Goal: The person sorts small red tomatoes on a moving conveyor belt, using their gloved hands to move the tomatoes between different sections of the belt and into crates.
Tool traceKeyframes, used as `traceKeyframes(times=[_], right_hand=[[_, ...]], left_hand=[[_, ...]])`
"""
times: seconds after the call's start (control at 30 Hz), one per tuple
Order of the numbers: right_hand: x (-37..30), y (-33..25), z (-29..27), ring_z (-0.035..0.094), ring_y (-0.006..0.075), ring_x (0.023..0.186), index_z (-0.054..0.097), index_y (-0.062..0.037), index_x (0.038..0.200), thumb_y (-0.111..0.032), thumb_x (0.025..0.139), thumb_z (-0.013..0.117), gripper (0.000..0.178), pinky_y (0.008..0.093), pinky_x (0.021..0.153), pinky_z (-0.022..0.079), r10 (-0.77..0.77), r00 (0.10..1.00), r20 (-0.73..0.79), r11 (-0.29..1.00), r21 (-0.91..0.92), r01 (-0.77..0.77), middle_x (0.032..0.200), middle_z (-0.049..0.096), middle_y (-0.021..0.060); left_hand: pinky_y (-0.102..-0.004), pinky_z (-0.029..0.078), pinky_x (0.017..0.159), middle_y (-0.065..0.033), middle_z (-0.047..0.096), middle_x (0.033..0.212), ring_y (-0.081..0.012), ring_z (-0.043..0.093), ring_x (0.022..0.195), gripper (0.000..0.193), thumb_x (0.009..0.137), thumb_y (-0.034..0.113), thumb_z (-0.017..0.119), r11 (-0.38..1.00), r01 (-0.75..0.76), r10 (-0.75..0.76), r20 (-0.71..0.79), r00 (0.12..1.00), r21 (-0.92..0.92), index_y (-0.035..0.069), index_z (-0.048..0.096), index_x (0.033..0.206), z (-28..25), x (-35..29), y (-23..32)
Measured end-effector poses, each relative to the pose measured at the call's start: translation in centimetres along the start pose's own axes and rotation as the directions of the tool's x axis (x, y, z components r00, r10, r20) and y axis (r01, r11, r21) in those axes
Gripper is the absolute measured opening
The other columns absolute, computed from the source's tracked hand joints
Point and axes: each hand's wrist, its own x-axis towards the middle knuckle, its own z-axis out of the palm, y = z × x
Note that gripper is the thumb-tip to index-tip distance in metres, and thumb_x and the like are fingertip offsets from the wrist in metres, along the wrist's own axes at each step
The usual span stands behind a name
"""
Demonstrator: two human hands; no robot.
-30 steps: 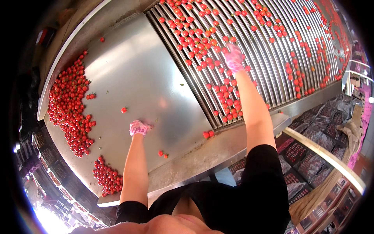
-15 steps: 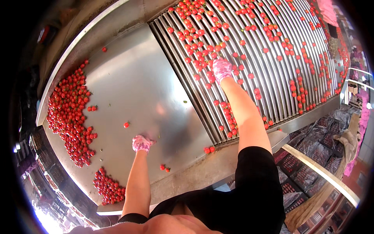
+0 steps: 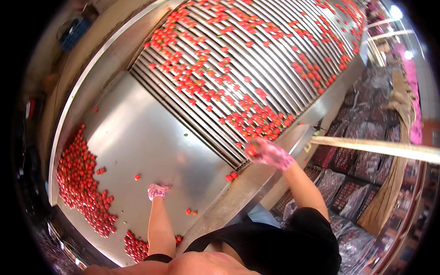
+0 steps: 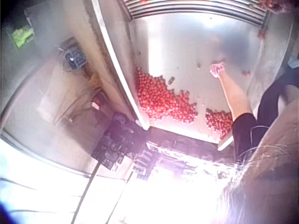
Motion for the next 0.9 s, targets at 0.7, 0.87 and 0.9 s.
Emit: traceKeyframes(times=[0.7,0.87,0.9], right_hand=[[-9.3,8.4,-13.3,0.057,0.0338,0.109,0.065,-0.0066,0.110,-0.011,0.081,0.068,0.030,0.0456,0.098,0.044,-0.931,0.275,0.242,-0.314,-0.913,-0.260,0.109,0.064,0.0121],[-5.5,11.2,-2.9,0.047,0.0384,0.121,0.058,-0.0081,0.118,-0.013,0.079,0.069,0.041,0.0532,0.103,0.037,-0.764,0.554,0.331,-0.419,-0.907,-0.036,0.127,0.054,0.0122],[-4.9,12.2,-3.2,0.047,0.0381,0.120,0.058,-0.0084,0.117,-0.013,0.079,0.069,0.040,0.0529,0.104,0.037,-0.766,0.551,0.331,-0.447,-0.890,-0.087,0.127,0.055,0.0121]], left_hand=[[-0.0415,0.043,0.107,-0.0239,0.048,0.138,-0.0367,0.048,0.128,0.073,0.080,0.046,0.076,0.935,0.020,-0.108,-0.231,0.967,-0.354,-0.001,0.052,0.130,12.2,-9.1,-25.5],[-0.0399,0.036,0.113,-0.0203,0.049,0.141,-0.0368,0.039,0.136,0.079,0.083,0.052,0.069,0.956,0.035,-0.080,-0.146,0.986,-0.291,-0.002,0.047,0.136,16.3,-7.2,-27.0],[-0.0406,0.033,0.115,-0.0201,0.047,0.144,-0.0365,0.037,0.138,0.080,0.083,0.052,0.068,0.937,-0.003,-0.053,-0.151,0.987,-0.349,-0.002,0.045,0.138,15.8,-6.9,-24.8]])
